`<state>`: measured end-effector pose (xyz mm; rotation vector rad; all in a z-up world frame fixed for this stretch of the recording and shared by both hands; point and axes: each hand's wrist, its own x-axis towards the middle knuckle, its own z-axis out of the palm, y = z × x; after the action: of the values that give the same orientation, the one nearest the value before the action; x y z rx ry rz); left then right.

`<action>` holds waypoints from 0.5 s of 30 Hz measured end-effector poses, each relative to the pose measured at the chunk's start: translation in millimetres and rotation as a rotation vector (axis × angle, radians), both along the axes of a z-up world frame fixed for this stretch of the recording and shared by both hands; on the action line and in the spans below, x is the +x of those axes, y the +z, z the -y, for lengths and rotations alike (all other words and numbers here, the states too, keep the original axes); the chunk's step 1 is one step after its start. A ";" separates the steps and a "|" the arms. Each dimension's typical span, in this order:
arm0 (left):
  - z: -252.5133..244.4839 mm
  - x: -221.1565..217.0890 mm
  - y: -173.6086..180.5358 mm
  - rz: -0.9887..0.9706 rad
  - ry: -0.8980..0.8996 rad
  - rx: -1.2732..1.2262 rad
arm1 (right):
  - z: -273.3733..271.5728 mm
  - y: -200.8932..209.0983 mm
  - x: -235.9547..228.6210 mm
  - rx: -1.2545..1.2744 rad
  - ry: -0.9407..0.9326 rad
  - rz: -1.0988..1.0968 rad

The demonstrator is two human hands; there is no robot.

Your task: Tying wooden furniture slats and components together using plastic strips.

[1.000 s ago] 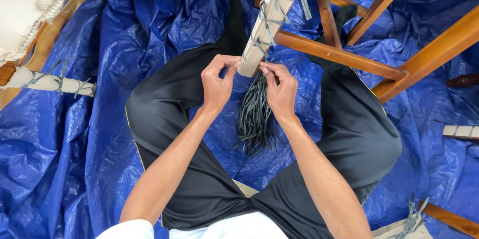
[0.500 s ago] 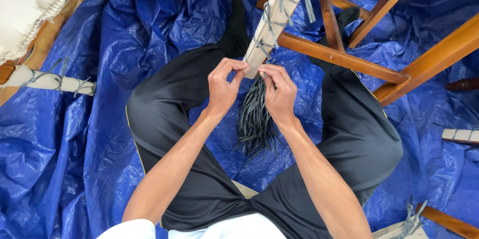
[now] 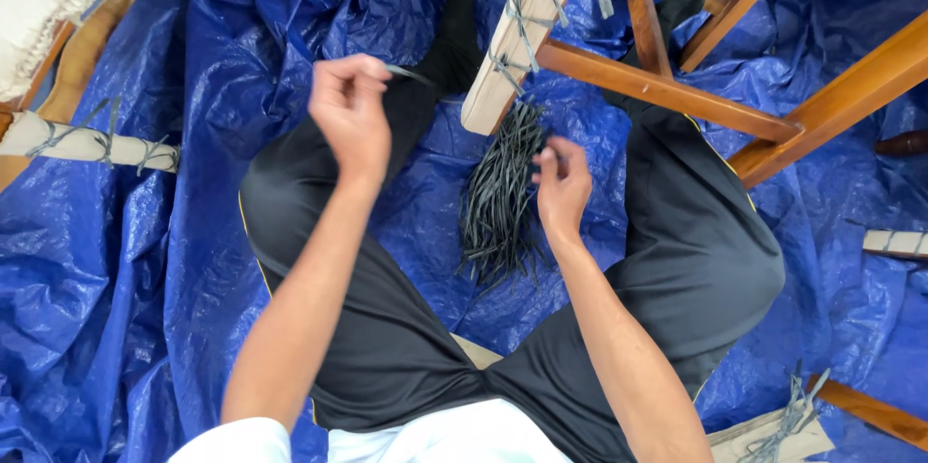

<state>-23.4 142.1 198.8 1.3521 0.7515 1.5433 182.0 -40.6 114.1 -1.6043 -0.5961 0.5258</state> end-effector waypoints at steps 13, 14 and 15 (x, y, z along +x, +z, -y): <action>-57.8 -92.9 -54.8 0.096 0.340 -0.424 | 42.4 -89.6 -15.0 -0.458 0.167 -0.038; -51.6 -97.8 -70.6 0.036 0.208 -0.388 | 43.6 -88.2 -17.3 -0.463 0.165 -0.038; -31.6 -88.2 -49.7 0.038 0.212 -0.389 | 46.5 -91.8 -18.9 -0.464 0.169 -0.036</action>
<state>-111.6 173.7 149.1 0.9776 1.1344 1.4822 163.2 -87.1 22.3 -1.9838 -0.6157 0.8642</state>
